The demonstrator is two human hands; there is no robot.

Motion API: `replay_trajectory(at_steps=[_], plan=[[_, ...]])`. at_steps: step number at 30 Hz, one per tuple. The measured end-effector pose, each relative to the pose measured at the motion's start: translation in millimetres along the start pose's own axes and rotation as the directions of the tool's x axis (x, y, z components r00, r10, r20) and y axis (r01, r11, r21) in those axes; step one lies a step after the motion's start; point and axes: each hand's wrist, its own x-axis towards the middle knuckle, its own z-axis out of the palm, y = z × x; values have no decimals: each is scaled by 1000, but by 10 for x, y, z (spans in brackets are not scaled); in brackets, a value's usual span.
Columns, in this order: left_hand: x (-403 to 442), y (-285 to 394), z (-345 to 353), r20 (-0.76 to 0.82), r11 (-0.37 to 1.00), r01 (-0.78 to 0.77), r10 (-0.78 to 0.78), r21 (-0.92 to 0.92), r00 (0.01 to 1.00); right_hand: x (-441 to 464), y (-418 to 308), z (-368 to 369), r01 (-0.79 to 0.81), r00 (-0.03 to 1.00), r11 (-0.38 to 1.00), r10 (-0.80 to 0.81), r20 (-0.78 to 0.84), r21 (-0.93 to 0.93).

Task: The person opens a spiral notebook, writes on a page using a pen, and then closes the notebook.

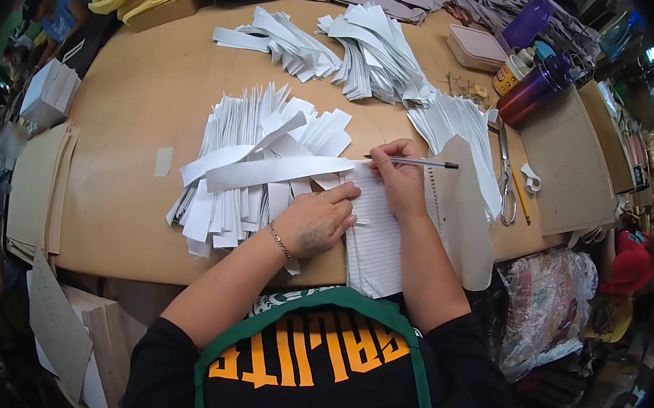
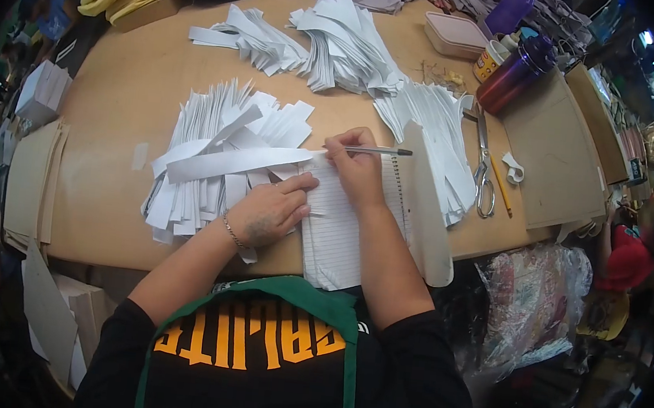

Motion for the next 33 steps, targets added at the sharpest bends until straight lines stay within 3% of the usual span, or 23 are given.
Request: replay_trajectory(at_steps=[2, 6, 9, 17, 26, 33], plan=[[2, 5, -1, -6, 1000, -11, 11, 2, 1000, -17, -36, -37, -32, 994, 996, 40, 101, -81], [5, 6, -2, 5, 1000, 14, -14, 13, 1000, 4, -69, -33, 69, 998, 971, -67, 18, -230], [18, 38, -51, 55, 999, 44, -44, -6, 998, -27, -1, -9, 73, 997, 975, -66, 39, -209], [30, 41, -30, -6, 1000, 19, -19, -19, 1000, 3, 13, -24, -28, 997, 960, 48, 64, -279], [33, 21, -7, -18, 1000, 10, -11, -24, 1000, 12, 75, -37, 76, 996, 943, -56, 71, -324], [38, 25, -24, 3, 1000, 16, -16, -10, 1000, 18, 47, -44, 41, 999, 956, -35, 28, -289]])
